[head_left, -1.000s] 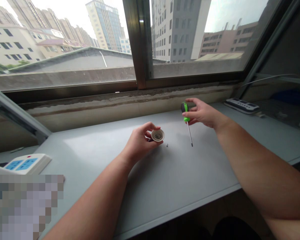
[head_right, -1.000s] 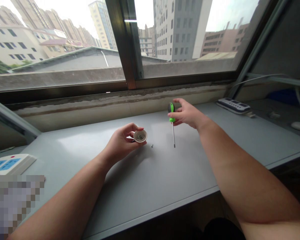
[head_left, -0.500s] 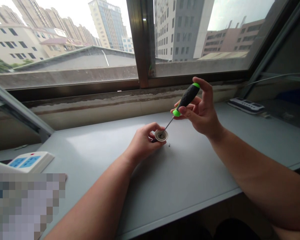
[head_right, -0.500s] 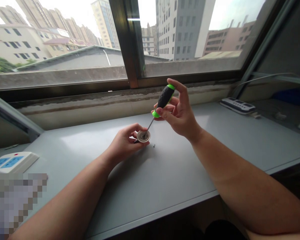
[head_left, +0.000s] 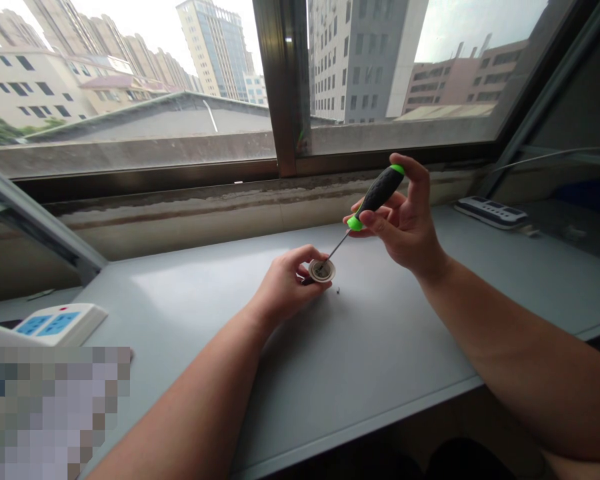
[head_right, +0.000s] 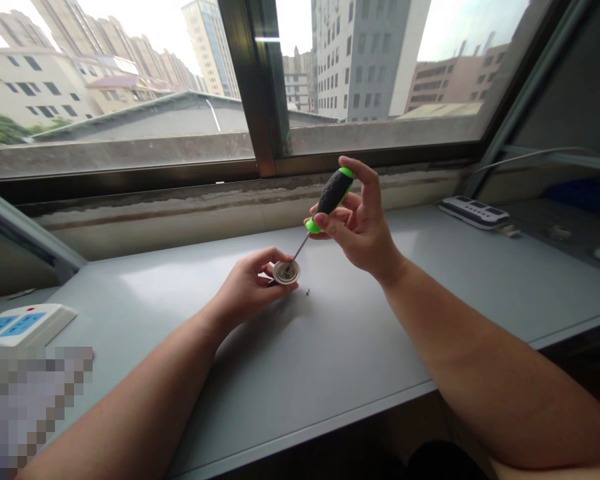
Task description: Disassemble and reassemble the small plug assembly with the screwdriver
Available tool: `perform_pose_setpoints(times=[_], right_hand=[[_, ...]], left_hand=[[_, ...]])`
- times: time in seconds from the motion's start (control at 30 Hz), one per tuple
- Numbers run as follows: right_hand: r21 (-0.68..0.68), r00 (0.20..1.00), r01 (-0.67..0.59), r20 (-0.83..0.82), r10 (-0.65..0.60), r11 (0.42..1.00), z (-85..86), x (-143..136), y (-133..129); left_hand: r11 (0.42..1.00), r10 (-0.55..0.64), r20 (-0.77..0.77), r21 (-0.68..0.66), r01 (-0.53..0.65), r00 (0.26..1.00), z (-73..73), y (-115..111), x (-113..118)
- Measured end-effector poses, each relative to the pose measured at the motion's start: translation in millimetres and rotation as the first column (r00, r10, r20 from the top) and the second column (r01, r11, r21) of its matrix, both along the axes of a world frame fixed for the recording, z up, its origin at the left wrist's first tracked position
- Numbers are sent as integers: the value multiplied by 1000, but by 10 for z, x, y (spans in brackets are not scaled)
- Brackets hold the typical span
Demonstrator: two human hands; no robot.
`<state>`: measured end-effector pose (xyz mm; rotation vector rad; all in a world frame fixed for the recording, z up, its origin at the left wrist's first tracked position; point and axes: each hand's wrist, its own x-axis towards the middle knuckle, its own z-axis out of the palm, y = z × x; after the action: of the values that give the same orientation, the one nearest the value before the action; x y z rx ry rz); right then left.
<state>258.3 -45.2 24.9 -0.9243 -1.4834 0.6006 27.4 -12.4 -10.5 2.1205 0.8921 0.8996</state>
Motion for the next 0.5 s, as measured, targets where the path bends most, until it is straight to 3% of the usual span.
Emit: perform_pose_setpoints(times=[0.2, 0.5], right_hand=[[37, 999, 18, 26, -19, 999, -43, -8, 32], [368, 998, -50, 62, 30, 929, -24, -237, -30]], left_hand=[[1000, 8, -1, -2, -8, 1000, -27, 2, -10], [995, -44, -42, 83, 47, 998, -13, -21, 17]])
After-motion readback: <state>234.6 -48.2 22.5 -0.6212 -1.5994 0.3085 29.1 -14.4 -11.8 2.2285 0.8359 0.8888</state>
